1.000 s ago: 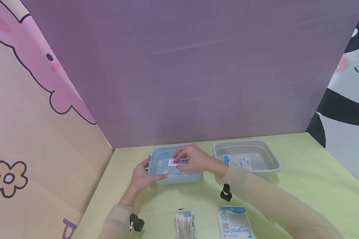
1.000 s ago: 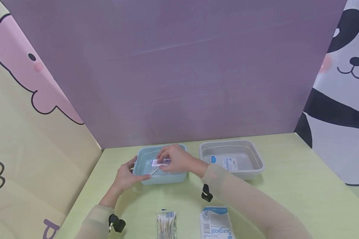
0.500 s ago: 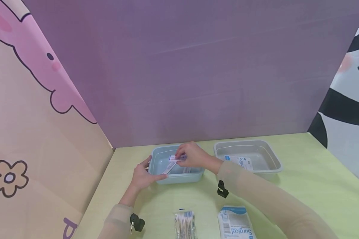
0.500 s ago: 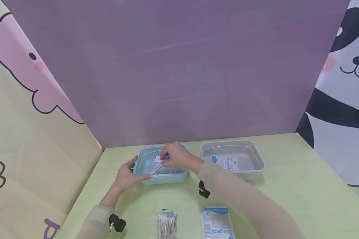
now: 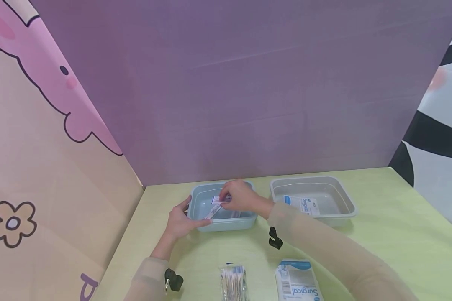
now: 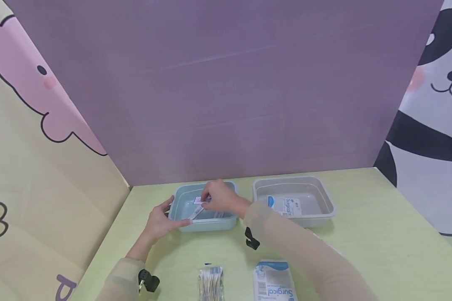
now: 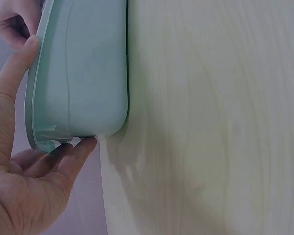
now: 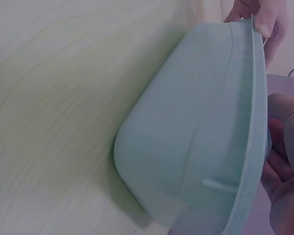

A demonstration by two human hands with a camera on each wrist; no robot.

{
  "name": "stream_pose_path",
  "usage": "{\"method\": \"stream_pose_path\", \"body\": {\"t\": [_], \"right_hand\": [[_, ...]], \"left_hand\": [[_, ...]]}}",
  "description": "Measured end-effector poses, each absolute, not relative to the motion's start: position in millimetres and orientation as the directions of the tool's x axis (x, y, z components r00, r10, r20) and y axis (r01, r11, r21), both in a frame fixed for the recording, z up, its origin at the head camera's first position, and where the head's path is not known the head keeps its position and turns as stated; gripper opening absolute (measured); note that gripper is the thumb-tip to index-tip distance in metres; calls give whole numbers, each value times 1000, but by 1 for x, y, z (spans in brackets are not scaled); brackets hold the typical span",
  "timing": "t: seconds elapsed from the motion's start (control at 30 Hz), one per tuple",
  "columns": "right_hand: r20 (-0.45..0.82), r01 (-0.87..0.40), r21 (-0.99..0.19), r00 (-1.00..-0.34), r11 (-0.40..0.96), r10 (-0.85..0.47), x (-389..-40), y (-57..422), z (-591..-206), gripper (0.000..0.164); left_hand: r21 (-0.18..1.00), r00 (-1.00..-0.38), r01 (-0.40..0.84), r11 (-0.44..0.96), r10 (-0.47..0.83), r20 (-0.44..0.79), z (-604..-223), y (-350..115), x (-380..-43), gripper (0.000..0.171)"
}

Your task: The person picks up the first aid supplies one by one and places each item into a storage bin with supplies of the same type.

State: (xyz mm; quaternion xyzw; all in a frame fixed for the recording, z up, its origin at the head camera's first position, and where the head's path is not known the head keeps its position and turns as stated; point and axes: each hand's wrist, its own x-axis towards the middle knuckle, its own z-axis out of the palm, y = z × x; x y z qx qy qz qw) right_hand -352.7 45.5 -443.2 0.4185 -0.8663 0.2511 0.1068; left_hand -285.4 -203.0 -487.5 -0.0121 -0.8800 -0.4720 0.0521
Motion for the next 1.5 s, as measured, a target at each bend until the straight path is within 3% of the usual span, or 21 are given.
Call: {"method": "stream_pose_path", "body": {"t": [0.83,1.5], "right_hand": [[109,-685,-363,-705,632,-701,-358,33,-451,11],[102,-661,-379,-725,647,-681,-356,38,-456,11]], "left_hand": [[832,-994,71,550,-26,102,-489,-199,-283,120],[825,-994,71,561,-26,103,-486,-198,-282,118]]}}
